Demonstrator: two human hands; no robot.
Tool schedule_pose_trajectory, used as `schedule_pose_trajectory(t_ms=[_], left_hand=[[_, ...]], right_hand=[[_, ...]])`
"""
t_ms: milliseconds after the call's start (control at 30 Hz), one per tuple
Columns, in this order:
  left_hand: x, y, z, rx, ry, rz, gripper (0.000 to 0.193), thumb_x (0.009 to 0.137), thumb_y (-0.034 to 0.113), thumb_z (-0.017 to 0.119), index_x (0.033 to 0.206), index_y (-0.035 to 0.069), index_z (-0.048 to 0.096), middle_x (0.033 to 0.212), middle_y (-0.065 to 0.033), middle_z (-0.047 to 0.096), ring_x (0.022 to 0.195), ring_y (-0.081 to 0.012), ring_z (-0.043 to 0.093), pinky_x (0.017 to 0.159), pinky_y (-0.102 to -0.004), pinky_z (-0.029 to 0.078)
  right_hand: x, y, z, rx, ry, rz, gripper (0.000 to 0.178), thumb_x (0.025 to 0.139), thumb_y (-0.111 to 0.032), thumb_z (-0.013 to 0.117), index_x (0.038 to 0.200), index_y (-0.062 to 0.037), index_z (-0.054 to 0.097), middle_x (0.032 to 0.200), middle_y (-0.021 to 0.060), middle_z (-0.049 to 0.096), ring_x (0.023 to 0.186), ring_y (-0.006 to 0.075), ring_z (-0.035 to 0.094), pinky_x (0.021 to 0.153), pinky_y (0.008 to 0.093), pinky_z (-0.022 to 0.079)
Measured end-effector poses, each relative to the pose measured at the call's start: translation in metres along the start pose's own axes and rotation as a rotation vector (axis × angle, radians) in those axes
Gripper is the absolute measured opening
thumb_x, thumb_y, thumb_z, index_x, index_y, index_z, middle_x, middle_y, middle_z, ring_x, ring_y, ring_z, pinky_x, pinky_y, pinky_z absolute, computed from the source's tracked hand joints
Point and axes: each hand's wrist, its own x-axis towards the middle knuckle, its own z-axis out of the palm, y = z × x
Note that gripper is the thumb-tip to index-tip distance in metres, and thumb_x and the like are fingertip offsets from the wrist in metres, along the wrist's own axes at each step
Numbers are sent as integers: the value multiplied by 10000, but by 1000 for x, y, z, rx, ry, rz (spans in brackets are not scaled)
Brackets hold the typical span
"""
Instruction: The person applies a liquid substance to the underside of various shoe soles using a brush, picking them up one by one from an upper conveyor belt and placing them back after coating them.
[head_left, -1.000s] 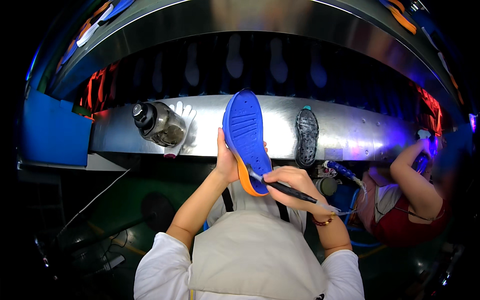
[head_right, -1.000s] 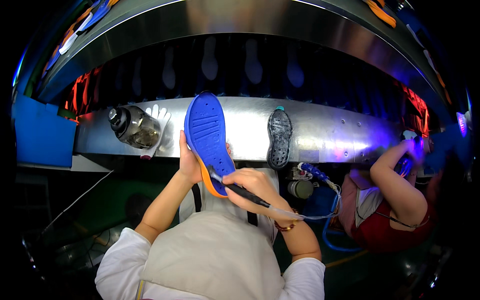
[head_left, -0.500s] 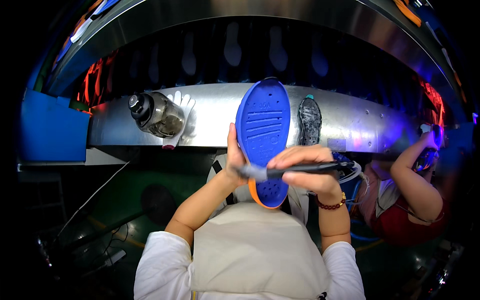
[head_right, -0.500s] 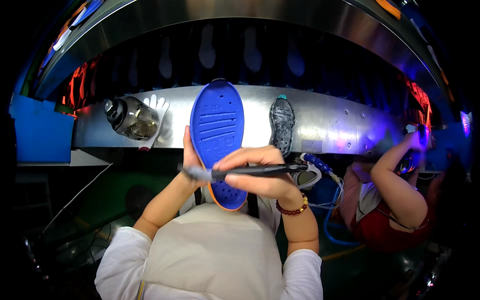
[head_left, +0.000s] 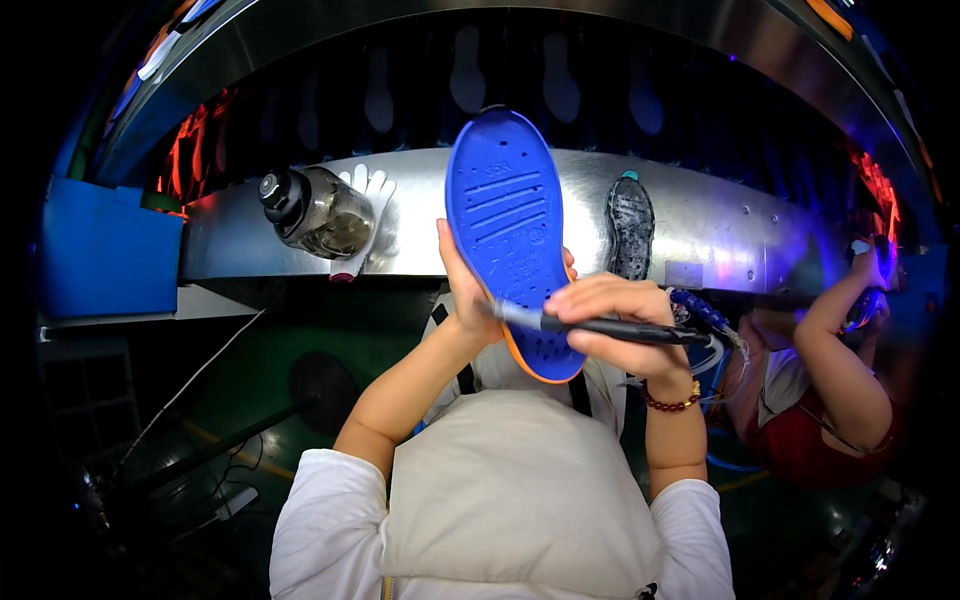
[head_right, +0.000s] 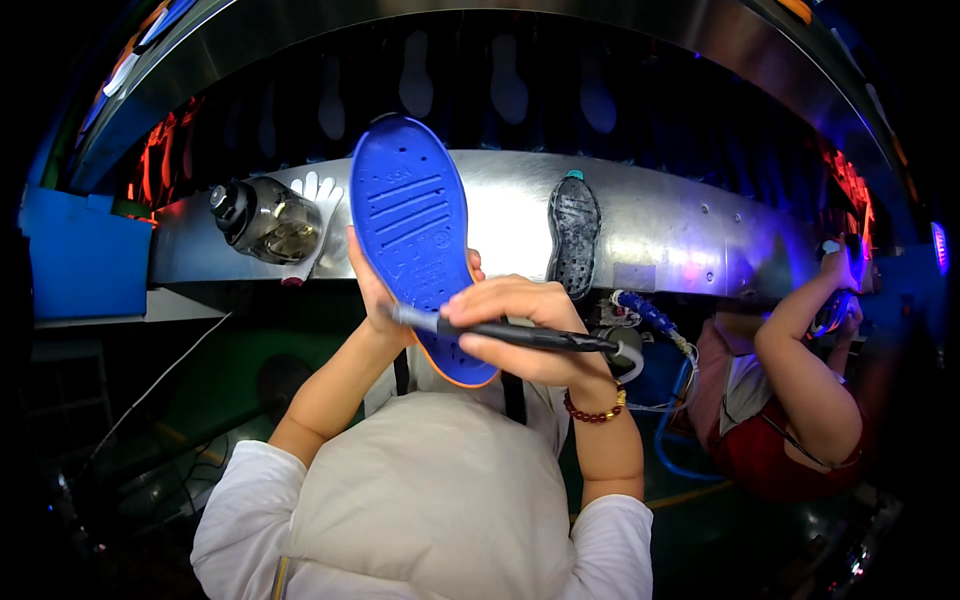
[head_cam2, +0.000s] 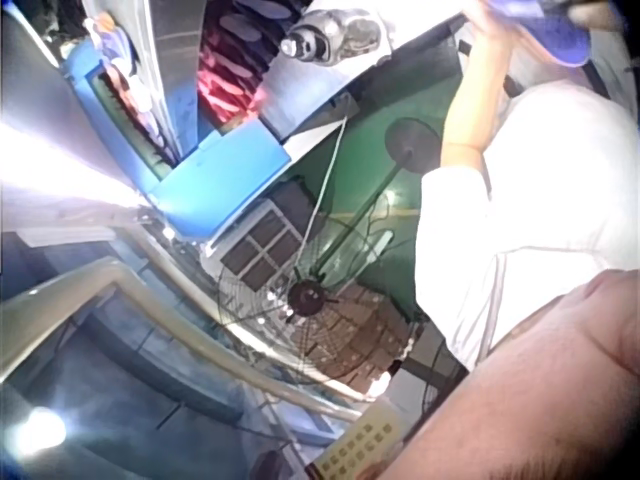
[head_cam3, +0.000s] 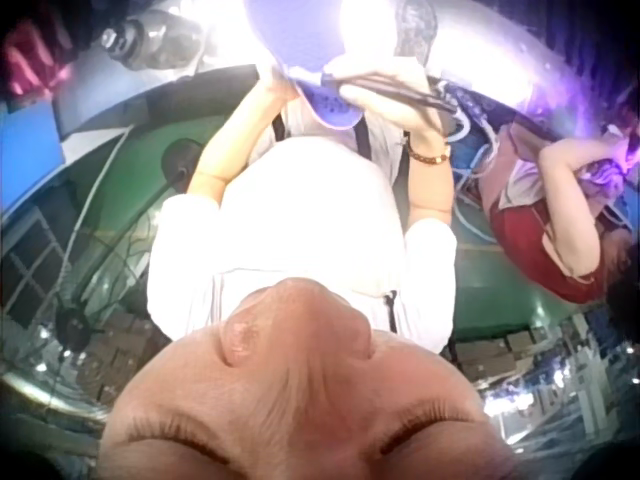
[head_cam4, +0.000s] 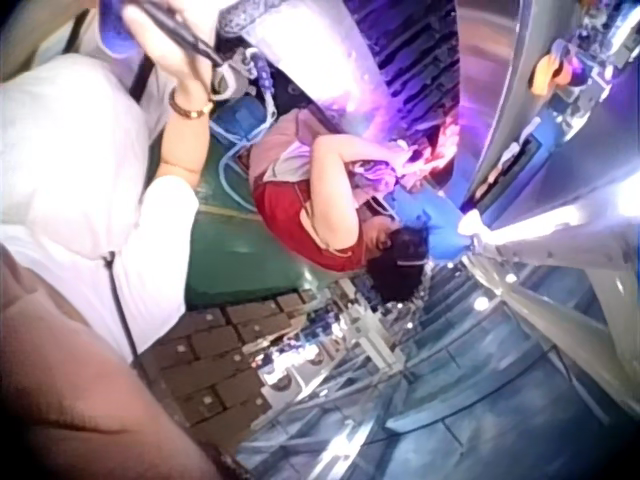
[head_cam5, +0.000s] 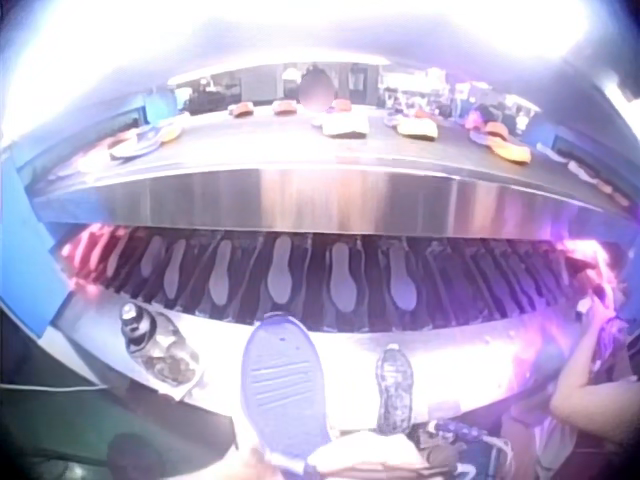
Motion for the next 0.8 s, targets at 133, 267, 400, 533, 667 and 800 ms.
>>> schedule_pose_trajectory(t_ms=[133, 267, 400, 533, 667, 800], left_hand=[[4, 4, -2, 10, -8, 49, 989, 703, 772, -33, 1018, 6, 508, 841, -169, 579, 747, -252, 580, 695, -358, 488], [8, 7, -5, -81, -79, 94, 1024, 672, 799, -32, 1024, 2, 506, 851, -181, 578, 770, -269, 581, 685, -378, 496], [11, 11, -6, -59, -40, 139, 1044, 661, 809, -29, 1029, -5, 512, 860, -184, 577, 771, -278, 579, 672, -392, 496], [14, 15, -6, -120, -135, 170, 995, 685, 801, 22, 1074, 17, 496, 881, -190, 569, 766, -288, 583, 681, -399, 499], [13, 23, -8, -78, -125, 205, 959, 708, 788, 60, 1094, 21, 489, 880, -193, 568, 778, -301, 577, 708, -416, 486], [18, 25, -14, -34, -128, 219, 954, 714, 783, 66, 1084, 12, 489, 874, -190, 569, 786, -302, 572, 730, -413, 475]], right_hand=[[-4, -3, -2, 271, 185, 192, 165, 698, 9, 627, 861, 31, 639, 912, 136, 634, 879, 200, 599, 802, 298, 464], [-3, 0, 1, -46, 21, -17, 213, 648, 8, 663, 860, 12, 645, 872, 116, 649, 860, 227, 600, 797, 312, 465], [-10, -2, -2, 240, 145, 141, 205, 659, -6, 658, 862, 12, 643, 883, 145, 641, 865, 214, 593, 797, 319, 464], [-9, 0, 2, -115, 24, -35, 215, 646, 8, 666, 859, 2, 648, 868, 107, 656, 848, 229, 597, 797, 318, 463], [-17, 3, -2, 231, 69, 26, 243, 646, 19, 671, 887, 1, 645, 901, 125, 643, 858, 208, 591, 780, 310, 470], [-19, 7, 0, 3, 54, 33, 236, 644, 43, 665, 877, 8, 647, 901, 130, 644, 867, 217, 589, 797, 305, 464]])
